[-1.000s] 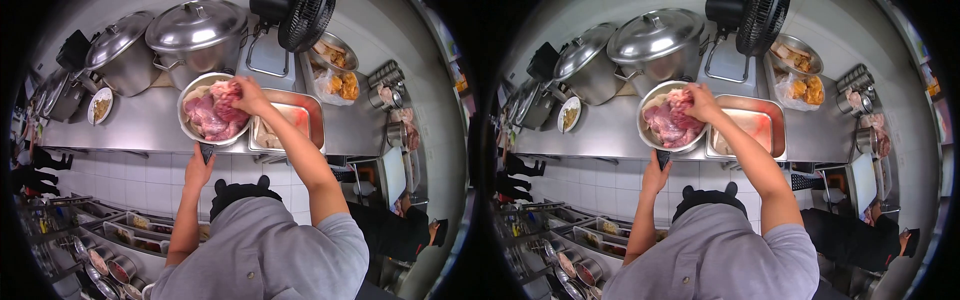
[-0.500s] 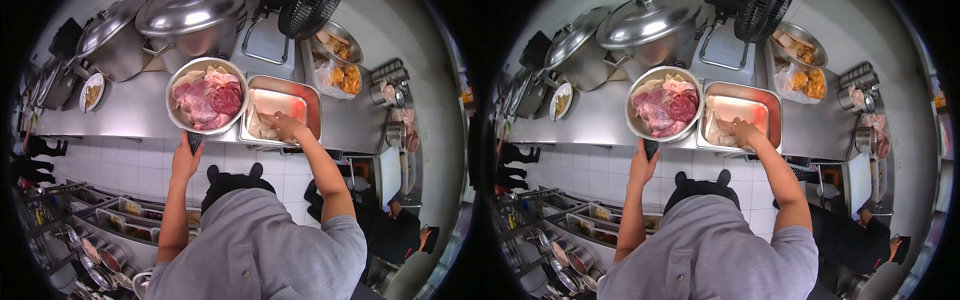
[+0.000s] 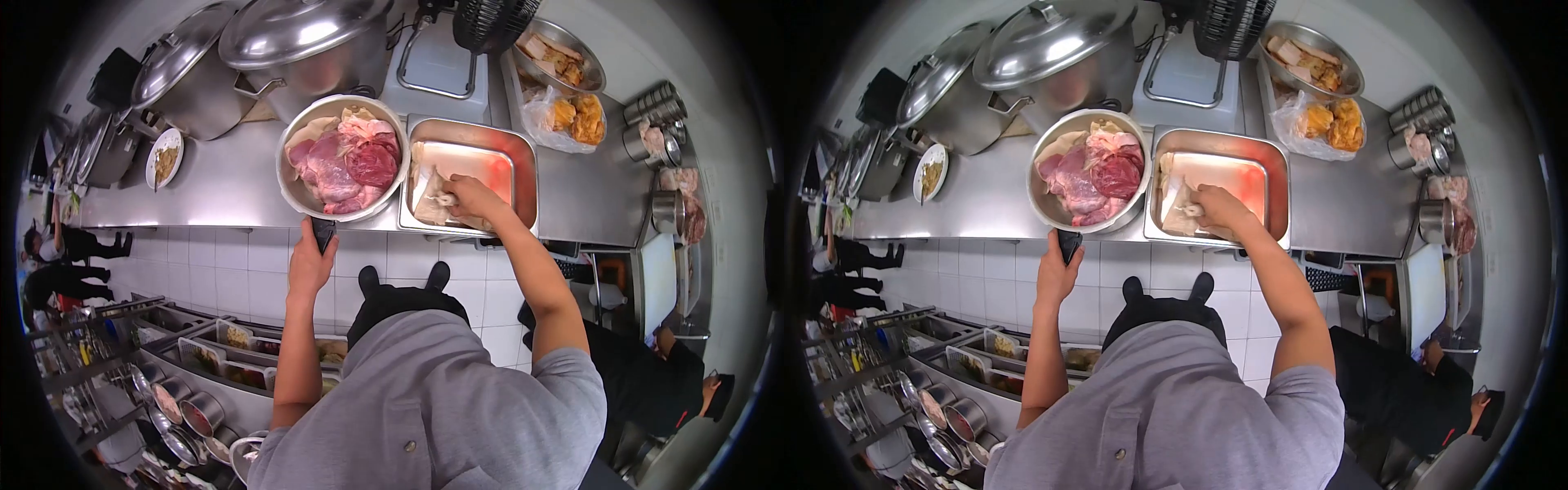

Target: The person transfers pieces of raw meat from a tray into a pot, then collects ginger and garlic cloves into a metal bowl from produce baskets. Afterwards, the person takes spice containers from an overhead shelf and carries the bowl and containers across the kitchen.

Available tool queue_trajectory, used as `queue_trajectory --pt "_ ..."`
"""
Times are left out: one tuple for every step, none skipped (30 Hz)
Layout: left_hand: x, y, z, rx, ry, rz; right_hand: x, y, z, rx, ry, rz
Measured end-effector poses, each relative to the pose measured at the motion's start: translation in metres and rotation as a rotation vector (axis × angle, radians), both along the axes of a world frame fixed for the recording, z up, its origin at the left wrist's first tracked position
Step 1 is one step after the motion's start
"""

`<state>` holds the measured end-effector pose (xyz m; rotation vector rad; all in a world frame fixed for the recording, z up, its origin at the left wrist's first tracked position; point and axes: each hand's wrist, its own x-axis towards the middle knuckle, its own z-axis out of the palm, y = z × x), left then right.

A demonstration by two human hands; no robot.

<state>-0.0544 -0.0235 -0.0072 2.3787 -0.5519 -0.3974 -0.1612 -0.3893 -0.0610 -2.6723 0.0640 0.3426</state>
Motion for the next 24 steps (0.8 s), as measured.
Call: queue_trajectory --pt "0.0 0.0 0.001 -0.005 0.001 0.013 -0.001 -0.003 0.007 0.04 -0.039 0.0" --pt "0.0 0.001 0.001 -0.001 0.001 0.013 -0.003 -0.007 0.012 0.034 -0.037 0.011" --pt "0.0 0.001 0.001 0.003 0.001 0.012 -0.004 -0.012 0.018 0.04 -0.102 -0.015" --pt "0.001 0.001 0.0 -0.003 0.003 0.02 -0.005 -0.014 0.028 0.046 -0.167 -0.042" --pt "0.001 0.002 0.0 -0.02 0.003 0.012 -0.007 -0.017 0.039 0.085 -0.171 -0.098" --pt "0.002 0.003 -0.001 -0.037 0.003 0.002 -0.009 -0.019 0.045 0.079 -0.167 -0.093" --pt "0.002 0.004 -0.003 -0.043 0.007 0.005 -0.012 -0.02 0.05 0.102 -0.168 -0.164" --pt "0.004 0.005 -0.004 -0.038 0.02 0.0 -0.014 -0.02 0.056 0.123 -0.172 -0.235" --pt "0.005 0.006 -0.005 -0.035 0.032 -0.004 -0.015 -0.018 0.065 0.067 -0.156 -0.234" --pt "0.006 0.007 -0.007 -0.046 0.03 0.003 -0.016 -0.017 0.074 0.057 -0.158 -0.226" --pt "0.006 0.008 -0.009 -0.07 0.011 -0.01 -0.017 -0.016 0.082 0.038 -0.212 -0.242" --pt "0.006 0.01 -0.011 -0.093 -0.008 -0.019 -0.017 -0.014 0.091 0.021 -0.266 -0.255" --pt "0.006 0.011 -0.012 -0.099 -0.009 -0.006 -0.014 -0.011 0.108 0.048 -0.307 -0.26" --pt "0.007 0.011 -0.012 -0.092 0.002 -0.008 -0.01 -0.006 0.124 0.045 -0.307 -0.248" --pt "0.007 0.011 -0.012 -0.084 0.012 -0.014 -0.005 0.001 0.144 0.023 -0.335 -0.271" --pt "0.008 0.011 -0.01 -0.088 0.009 -0.011 -0.001 0.008 0.163 0.002 -0.365 -0.298" --pt "0.008 0.011 -0.008 -0.069 0.037 -0.013 0.005 0.014 0.18 0.002 -0.401 -0.282" --pt "0.008 0.01 -0.006 -0.05 0.065 -0.017 0.011 0.022 0.199 -0.001 -0.404 -0.282" --pt "0.009 0.011 -0.006 -0.053 0.062 -0.018 0.02 0.033 0.216 -0.023 -0.446 -0.254" --pt "0.009 0.011 -0.007 -0.045 0.063 -0.024 0.029 0.042 0.227 -0.046 -0.488 -0.226" --pt "0.01 0.011 -0.007 -0.037 0.065 -0.031 0.039 0.049 0.231 -0.049 -0.493 -0.23" --pt "0.009 0.011 -0.006 -0.04 0.059 -0.037 0.05 0.056 0.234 0.001 -0.525 -0.17" --pt "0.009 0.011 -0.005 -0.032 0.058 -0.034 0.062 0.063 0.235 0.052 -0.557 -0.109" --pt "0.009 0.011 -0.003 -0.023 0.055 -0.032 0.075 0.074 0.233 0.107 -0.528 -0.093"
